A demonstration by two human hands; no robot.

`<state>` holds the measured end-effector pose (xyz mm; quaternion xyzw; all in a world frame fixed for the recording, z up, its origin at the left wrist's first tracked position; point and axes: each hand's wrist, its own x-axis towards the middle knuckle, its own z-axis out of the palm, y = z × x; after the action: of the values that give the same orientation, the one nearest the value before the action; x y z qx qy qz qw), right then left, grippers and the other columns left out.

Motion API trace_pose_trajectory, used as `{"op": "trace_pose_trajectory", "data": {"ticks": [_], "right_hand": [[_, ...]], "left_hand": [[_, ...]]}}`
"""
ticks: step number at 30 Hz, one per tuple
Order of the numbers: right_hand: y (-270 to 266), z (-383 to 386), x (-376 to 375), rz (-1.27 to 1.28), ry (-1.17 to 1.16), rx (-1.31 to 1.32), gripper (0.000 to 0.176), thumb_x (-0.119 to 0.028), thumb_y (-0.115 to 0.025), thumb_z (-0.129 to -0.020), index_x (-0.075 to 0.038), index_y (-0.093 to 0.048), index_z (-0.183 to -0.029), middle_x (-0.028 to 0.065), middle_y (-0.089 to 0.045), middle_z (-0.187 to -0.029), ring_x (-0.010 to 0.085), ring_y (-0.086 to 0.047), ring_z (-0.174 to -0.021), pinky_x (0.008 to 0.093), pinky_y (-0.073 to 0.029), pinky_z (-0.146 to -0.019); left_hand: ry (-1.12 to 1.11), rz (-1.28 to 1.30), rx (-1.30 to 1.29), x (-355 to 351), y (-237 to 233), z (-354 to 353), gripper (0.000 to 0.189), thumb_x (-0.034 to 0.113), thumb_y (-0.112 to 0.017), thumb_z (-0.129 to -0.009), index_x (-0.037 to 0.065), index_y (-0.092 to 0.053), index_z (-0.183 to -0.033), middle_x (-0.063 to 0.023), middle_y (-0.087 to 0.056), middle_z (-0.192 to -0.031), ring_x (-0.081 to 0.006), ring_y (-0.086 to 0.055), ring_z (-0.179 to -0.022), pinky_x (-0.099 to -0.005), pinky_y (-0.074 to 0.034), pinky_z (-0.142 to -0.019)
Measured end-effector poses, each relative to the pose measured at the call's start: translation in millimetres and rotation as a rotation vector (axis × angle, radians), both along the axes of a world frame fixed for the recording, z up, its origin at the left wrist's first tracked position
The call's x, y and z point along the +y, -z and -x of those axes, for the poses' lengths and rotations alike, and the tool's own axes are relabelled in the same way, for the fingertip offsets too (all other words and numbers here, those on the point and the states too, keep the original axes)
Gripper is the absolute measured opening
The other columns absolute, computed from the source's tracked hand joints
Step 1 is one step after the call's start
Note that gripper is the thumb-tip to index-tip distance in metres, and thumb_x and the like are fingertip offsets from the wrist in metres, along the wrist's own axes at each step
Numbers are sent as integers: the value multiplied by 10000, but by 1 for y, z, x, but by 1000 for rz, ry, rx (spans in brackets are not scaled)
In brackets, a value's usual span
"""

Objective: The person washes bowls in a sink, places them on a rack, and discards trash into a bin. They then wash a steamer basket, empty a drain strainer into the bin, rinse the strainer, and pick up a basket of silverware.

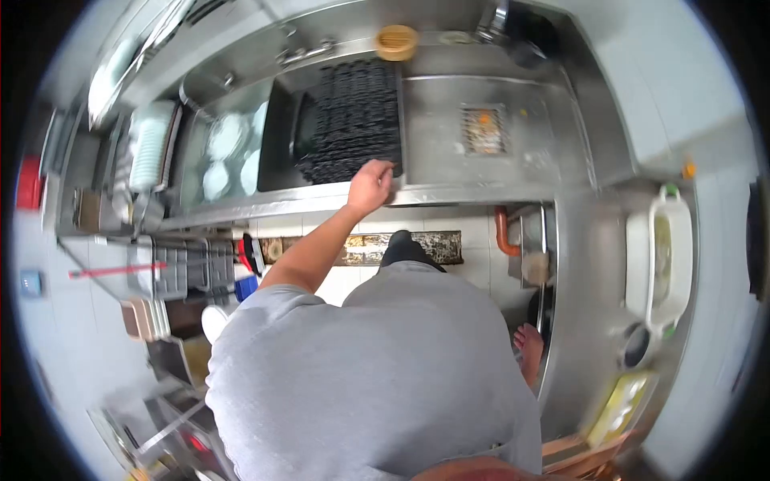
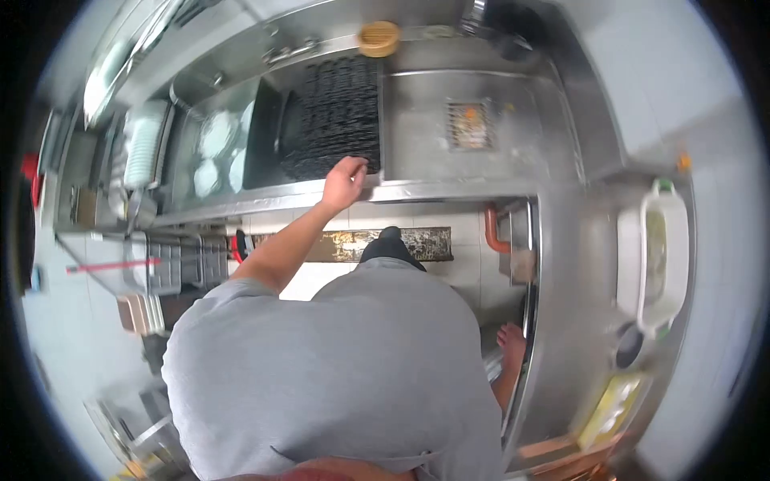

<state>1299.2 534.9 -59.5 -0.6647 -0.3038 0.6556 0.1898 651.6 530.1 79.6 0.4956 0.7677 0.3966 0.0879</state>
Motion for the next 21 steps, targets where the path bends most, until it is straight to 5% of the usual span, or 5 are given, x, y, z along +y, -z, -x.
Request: {"op": "trace_pose_trajectory", "data": {"ticks": [6,15,17,18,21], "right_hand": [[-115,156,85,-109,-192,99,348,-284,-596,-1031,10,-642,-1213,140,-716,-1073,236,-708,-926,344,-585,-785],[-160,456,175,-147,-380,318,301,-271,-568,-1046,-3,-638,-1164,159,-726,-1096,256,-727,-955,375,-599,-834],[-147,533,186,-134,-510,344,317,-267,-556,-1052,2,-626,-1203,168,-716,-1147,275,-721,-1015,401,-591,-891],[-148,577,186,-112,-559,394,325,-269,-550,-1055,0,-617,-1223,174,-706,-1178,279,-713,-1046,411,-586,-907],[-152,710,183,26,-601,625,361,-294,-522,-1065,-7,-593,-1272,185,-673,-1260,288,-686,-1108,428,-566,-951]], "left_hand": [[-805,-150,122,-119,29,232,326,305,-617,-999,33,-702,-1157,-189,-695,-1129,-371,-662,-1045,-442,-515,-930],[-1537,-555,-895,-297,162,507,444,310,-543,-1022,-91,-651,-1180,-187,-701,-1144,-283,-648,-1111,-381,-504,-979],[-821,-1027,-1437,-277,170,518,320,247,-553,-1014,-46,-659,-1088,-159,-698,-1083,-267,-649,-1063,-359,-526,-981],[-283,-1038,-1674,-250,157,522,266,226,-559,-1013,-24,-647,-1027,-173,-696,-1074,-297,-644,-1039,-385,-535,-1000],[278,-641,-1627,-114,41,457,393,234,-534,-1036,-110,-620,-1206,-284,-652,-1256,-385,-632,-1206,-498,-484,-1109]]}}
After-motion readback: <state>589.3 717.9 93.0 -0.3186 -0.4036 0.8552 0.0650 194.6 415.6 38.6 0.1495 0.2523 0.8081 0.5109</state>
